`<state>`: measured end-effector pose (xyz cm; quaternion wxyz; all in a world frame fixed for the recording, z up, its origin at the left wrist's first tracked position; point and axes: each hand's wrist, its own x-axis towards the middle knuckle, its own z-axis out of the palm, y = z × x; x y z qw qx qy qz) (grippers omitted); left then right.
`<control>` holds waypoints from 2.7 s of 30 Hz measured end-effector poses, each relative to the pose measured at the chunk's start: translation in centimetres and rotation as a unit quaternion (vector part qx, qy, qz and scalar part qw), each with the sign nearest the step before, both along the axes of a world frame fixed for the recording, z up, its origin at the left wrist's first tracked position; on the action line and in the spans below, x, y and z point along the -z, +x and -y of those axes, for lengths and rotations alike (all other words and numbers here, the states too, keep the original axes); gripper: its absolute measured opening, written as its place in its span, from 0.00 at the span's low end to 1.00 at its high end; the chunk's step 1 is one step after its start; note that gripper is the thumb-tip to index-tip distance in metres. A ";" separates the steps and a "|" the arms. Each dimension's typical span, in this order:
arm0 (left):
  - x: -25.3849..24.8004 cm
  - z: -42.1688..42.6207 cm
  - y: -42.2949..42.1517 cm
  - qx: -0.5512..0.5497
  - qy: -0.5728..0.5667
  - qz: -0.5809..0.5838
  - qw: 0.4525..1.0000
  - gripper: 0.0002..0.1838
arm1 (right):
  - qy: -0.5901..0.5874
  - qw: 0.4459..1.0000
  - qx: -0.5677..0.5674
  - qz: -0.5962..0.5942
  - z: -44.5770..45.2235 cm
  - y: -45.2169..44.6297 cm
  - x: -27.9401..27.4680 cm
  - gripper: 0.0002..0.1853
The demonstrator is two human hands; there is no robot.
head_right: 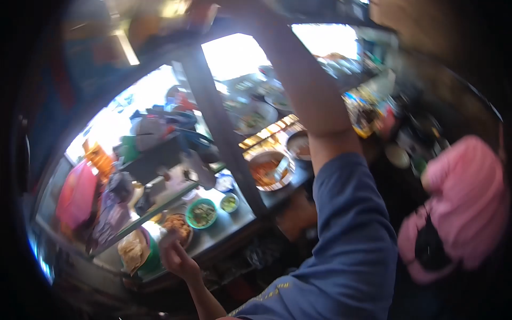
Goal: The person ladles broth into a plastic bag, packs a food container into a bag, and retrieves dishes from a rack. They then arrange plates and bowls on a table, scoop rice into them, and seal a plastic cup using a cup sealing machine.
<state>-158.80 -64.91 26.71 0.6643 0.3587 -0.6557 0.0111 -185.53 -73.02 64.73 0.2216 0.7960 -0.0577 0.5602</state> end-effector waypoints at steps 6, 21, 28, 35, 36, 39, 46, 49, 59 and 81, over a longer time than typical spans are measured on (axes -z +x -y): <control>-2.1 2.3 -8.6 0.294 0.077 -0.042 0.952 0.14 | 0.512 0.859 0.015 0.014 -9.6 -4.0 29.7 0.14; 0.0 0.5 -37.9 0.629 0.075 0.330 0.700 0.06 | 0.616 0.723 0.302 0.084 -26.4 -26.3 35.9 0.08; 1.0 0.6 -50.5 0.580 -0.001 0.396 0.712 0.09 | 0.484 0.809 0.317 0.100 -27.6 -34.0 37.2 0.09; 2.3 -2.2 -58.0 0.557 0.065 0.375 0.738 0.14 | 0.498 0.780 0.362 0.113 -28.0 -39.4 40.2 0.08; 2.7 -2.0 -59.0 0.565 0.060 0.376 0.732 0.14 | 0.495 0.776 0.371 0.119 -28.3 -40.1 40.6 0.08; 3.7 -1.0 -61.5 0.559 0.131 0.413 0.707 0.16 | 0.503 0.708 0.470 0.159 -28.0 -41.9 42.0 0.07; 5.5 1.3 -66.6 0.614 0.182 0.376 0.669 0.16 | 0.478 0.641 0.544 0.256 -24.5 -46.0 45.7 0.14; 7.5 2.9 -69.3 0.645 0.193 0.335 0.659 0.19 | 0.448 0.628 0.558 0.307 -22.3 -48.9 46.4 0.15; 9.3 7.0 -76.9 0.641 0.279 0.272 0.661 0.19 | 0.233 0.635 0.524 0.518 -17.1 -65.6 46.9 0.08; 8.9 7.9 -96.5 0.667 0.399 0.271 0.567 0.18 | 0.190 0.412 0.765 0.456 -22.3 -100.6 55.5 0.19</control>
